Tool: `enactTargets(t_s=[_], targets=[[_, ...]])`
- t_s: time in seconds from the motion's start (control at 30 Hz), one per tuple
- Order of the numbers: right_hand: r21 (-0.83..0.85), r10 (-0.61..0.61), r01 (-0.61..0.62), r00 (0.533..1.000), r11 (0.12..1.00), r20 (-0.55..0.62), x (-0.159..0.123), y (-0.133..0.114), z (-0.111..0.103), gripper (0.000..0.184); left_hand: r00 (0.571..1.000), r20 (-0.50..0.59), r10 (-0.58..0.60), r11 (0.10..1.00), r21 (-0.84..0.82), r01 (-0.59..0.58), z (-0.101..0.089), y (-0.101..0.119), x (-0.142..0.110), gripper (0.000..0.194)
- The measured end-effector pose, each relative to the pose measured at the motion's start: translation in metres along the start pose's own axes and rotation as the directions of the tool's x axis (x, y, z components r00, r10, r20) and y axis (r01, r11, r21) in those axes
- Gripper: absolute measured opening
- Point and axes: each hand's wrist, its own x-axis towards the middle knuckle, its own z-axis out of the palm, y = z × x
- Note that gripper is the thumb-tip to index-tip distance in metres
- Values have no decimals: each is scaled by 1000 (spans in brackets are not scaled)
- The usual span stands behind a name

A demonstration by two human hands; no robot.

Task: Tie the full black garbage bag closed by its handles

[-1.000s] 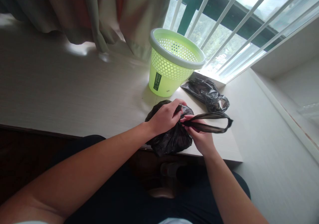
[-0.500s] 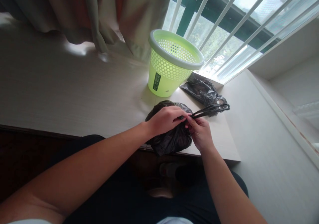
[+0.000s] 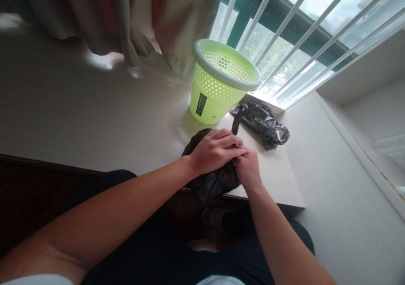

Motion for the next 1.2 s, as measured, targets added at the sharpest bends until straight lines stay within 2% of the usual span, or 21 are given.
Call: enactTargets(t_s=[0.1,0.37,0.47,0.57,0.67,0.8,1.0,1.2], targets=[[-16,-47,48,999,999,19,0,2,4,16,995,95,-30,999,-19,32,-4,-1,1,33],[2,-2,2,999,1000,55,-9,-4,10,14,972,227,-63,996,-48,76,-11,-2,6,34],[-6,-20,20,999,1000,26,-8,-1,11,16,962,267,-61,996,-43,75,-11,-4,8,36],[-10,-50,50,999,999,-7,-6,4,13,28,948,307,-83,994,-44,102,-7,-9,7,36],[-13,-58,58,998,998,-5,-5,7,13,46,927,353,-124,985,-68,158,-3,-12,6,46],[41,-27,27,1000,999,10,-4,5,12,60,925,349,-153,983,-43,178,-7,-13,8,56],[103,31,-30,1000,994,-5,-3,6,11,62,938,325,-125,992,16,126,-19,-12,16,39],[173,110,-113,994,978,25,2,-3,8,62,902,374,-215,976,57,209,-23,-6,15,14]])
